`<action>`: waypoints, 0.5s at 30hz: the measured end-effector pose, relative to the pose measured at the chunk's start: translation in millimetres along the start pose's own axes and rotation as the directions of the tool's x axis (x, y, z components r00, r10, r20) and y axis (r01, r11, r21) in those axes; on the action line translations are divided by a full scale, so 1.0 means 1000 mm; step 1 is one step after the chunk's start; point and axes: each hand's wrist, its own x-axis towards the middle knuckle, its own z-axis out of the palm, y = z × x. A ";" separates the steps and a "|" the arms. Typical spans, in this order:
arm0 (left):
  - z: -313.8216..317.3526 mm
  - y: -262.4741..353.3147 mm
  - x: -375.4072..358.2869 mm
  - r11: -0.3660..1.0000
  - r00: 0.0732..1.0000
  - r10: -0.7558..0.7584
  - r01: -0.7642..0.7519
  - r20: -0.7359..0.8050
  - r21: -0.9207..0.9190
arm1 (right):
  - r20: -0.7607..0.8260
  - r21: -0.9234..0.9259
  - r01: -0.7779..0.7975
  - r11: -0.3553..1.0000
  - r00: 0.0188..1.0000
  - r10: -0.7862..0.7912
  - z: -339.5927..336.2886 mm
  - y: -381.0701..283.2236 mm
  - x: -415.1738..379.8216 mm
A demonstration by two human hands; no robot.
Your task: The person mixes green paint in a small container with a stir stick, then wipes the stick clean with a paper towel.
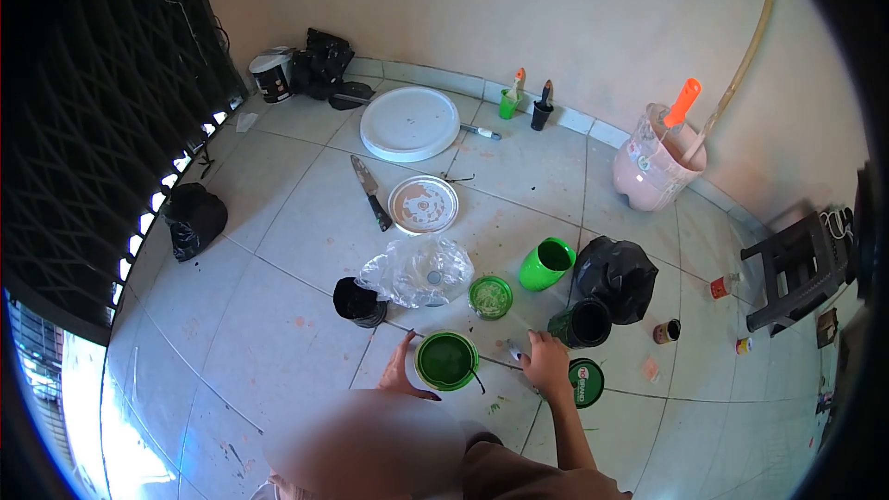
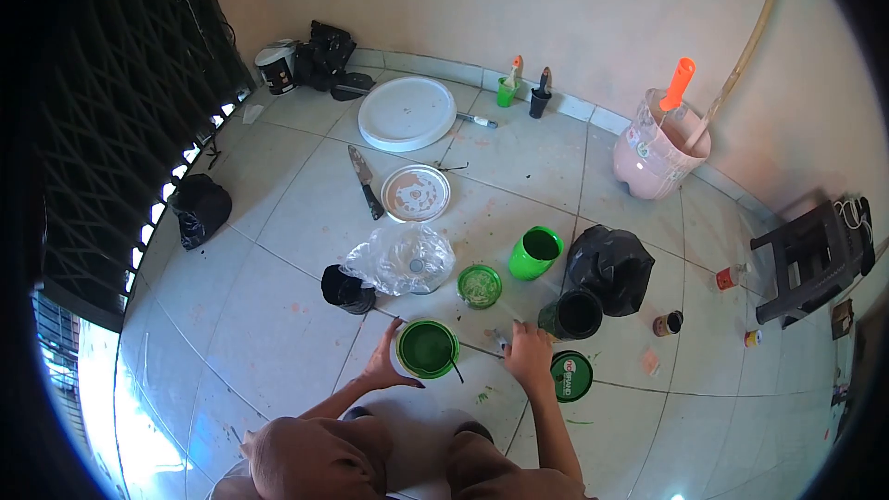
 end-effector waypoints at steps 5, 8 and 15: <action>0.016 0.016 0.007 0.997 0.991 0.061 -0.067 -0.117 -0.048 | 0.256 0.500 -0.157 0.852 0.966 0.028 -0.024 -0.041 -0.021; 0.015 0.022 0.008 0.992 0.986 0.113 -0.120 -0.124 -0.050 | 0.349 0.471 -0.157 0.868 0.937 -0.020 -0.032 -0.061 -0.042; -0.009 0.043 0.011 0.909 0.916 0.362 -0.306 -0.175 0.282 | 0.286 0.466 -0.216 0.858 0.955 0.086 -0.019 -0.065 -0.062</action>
